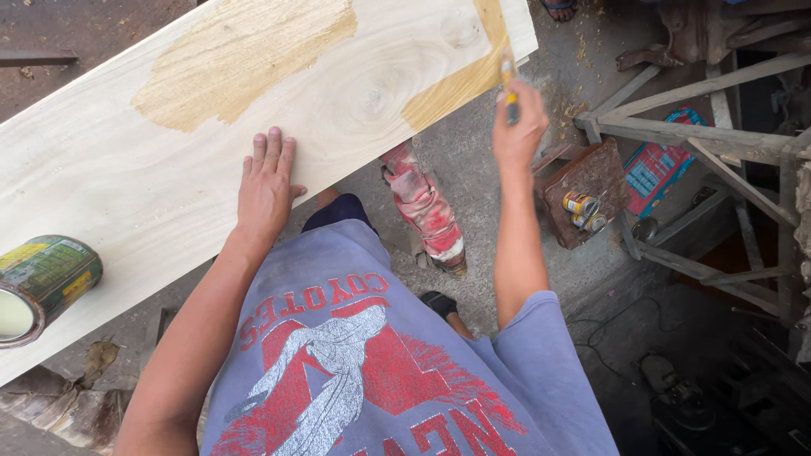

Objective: The person prepares a wood finish by mixing liquids from several containers into a small can, then uses a brush to apply the finish to a long wooden plank resting on sawhorses. The person covers a section of the plank with the finish.

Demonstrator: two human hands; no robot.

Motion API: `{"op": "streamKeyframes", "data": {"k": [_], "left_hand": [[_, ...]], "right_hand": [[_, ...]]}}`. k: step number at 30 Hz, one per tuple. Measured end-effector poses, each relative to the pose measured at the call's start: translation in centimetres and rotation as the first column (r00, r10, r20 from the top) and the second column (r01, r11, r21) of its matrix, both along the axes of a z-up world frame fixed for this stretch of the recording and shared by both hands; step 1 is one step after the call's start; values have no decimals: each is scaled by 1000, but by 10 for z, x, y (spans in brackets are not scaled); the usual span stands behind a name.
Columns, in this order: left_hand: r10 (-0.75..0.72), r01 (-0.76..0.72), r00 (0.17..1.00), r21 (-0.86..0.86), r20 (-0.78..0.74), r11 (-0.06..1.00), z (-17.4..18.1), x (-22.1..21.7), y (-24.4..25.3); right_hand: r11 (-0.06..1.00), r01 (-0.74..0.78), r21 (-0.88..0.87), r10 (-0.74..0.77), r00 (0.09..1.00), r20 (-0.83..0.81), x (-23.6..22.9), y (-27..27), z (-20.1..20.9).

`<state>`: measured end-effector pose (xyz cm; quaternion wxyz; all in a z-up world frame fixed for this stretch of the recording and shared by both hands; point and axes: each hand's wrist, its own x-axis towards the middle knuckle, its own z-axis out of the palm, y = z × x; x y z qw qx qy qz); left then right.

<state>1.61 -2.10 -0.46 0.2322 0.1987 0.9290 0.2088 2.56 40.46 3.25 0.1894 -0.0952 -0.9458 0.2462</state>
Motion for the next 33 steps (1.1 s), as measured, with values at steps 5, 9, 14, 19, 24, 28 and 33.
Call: {"op": "streamKeyframes", "data": {"k": [5, 9, 14, 19, 24, 28, 33], "left_hand": [[6, -6, 999, 23, -37, 1000, 0, 15, -19], [15, -12, 999, 69, -36, 998, 4, 27, -43], [73, -66, 996, 122, -52, 990, 13, 57, -94], [147, -140, 988, 121, -51, 983, 17, 95, -148], [226, -211, 971, 171, -74, 962, 17, 134, -192], [263, -243, 959, 175, -108, 954, 17, 142, -216], [403, -366, 907, 245, -122, 898, 31, 174, -252]], "right_hand": [[972, -231, -40, 234, 965, 118, 70, -182, -2], [895, -309, -322, 378, 908, 180, 79, -194, 7], [849, 152, -506, -11, 963, 271, 29, -107, 17], [997, 70, 34, -69, 997, -26, 42, -174, 14], [917, -324, -232, 356, 927, 113, 130, -330, -6], [824, -62, -563, 255, 928, 271, 92, -276, 1], [1000, 10, -6, -10, 1000, -18, 59, -223, 14]]}}
